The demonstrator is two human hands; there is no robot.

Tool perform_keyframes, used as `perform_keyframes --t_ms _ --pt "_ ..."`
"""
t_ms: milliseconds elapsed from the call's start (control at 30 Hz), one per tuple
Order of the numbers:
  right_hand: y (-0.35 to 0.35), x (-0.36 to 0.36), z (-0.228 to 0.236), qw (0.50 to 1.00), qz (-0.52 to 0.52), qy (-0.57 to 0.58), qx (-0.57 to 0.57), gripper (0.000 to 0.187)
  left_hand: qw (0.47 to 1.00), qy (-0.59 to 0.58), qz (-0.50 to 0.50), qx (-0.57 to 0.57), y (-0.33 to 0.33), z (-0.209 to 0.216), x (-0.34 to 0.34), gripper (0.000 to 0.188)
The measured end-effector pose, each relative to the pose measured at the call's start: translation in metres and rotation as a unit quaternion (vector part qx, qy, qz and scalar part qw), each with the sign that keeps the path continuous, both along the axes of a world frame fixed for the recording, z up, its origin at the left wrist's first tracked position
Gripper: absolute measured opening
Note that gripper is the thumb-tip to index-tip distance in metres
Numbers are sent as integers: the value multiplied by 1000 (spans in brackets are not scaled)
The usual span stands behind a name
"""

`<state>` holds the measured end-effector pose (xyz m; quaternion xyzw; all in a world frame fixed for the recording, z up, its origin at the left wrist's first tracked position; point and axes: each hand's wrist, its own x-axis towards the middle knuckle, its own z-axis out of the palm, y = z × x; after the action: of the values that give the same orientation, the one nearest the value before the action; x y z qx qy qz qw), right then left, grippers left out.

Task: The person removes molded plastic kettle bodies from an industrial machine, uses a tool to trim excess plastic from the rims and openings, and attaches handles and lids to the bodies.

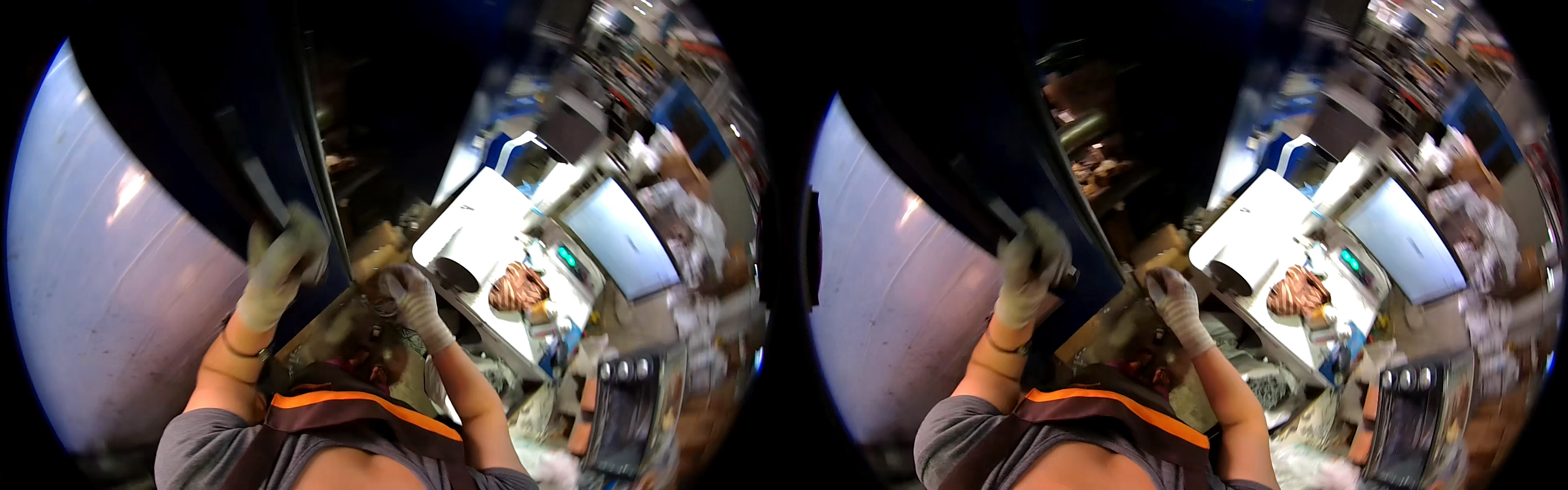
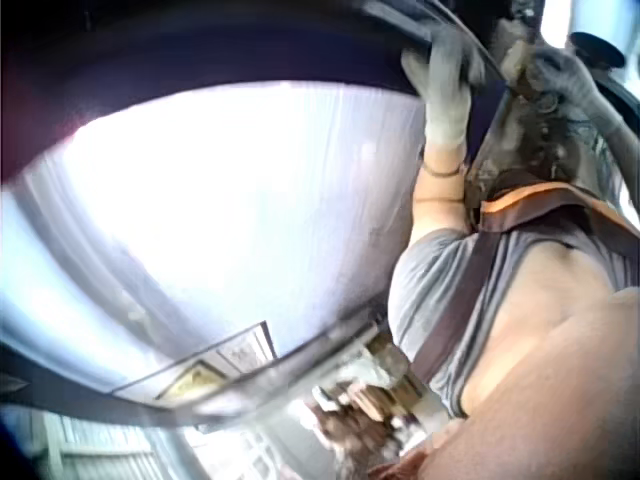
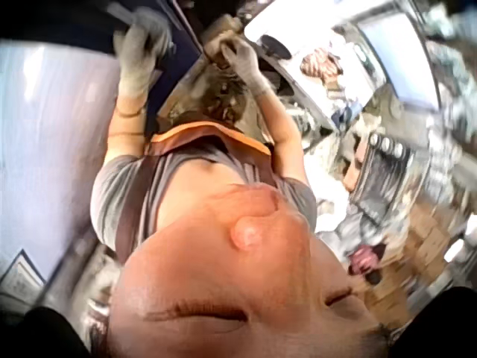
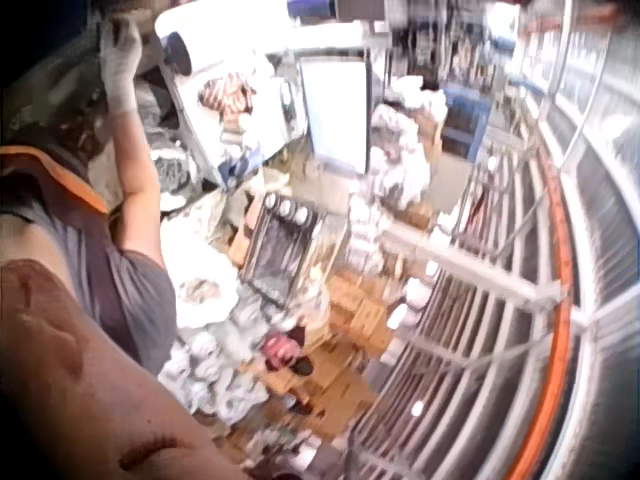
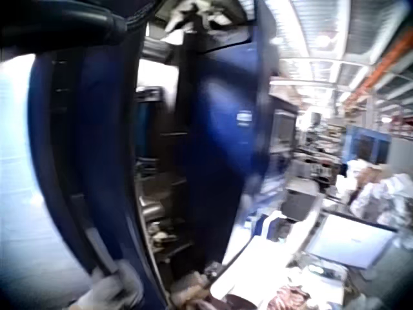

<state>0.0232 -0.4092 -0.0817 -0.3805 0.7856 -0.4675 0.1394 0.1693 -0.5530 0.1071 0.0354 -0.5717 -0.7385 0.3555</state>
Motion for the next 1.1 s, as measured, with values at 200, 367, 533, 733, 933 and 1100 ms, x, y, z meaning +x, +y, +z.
perform_keyframes --t_ms 200,367,533,733,933,1100 --pt "-219 6 36 960 260 -62 -83 23 993 50 10 -105 -9 -2 164 56" --pt "-461 97 130 900 391 -5 -192 22 956 38 280 -73 17 -6 270 48" --pt "-744 140 215 861 421 -87 -273 20 900 56 430 -36 -10 -23 331 48" --pt "-885 163 270 813 202 -527 -144 20 852 -5 523 18 -46 4 348 47" --pt "-987 135 266 760 302 -552 -161 36 861 -1 506 46 -69 -2 358 46" --pt "-936 128 305 803 170 -524 -227 36 890 9 456 23 -64 -5 355 45"
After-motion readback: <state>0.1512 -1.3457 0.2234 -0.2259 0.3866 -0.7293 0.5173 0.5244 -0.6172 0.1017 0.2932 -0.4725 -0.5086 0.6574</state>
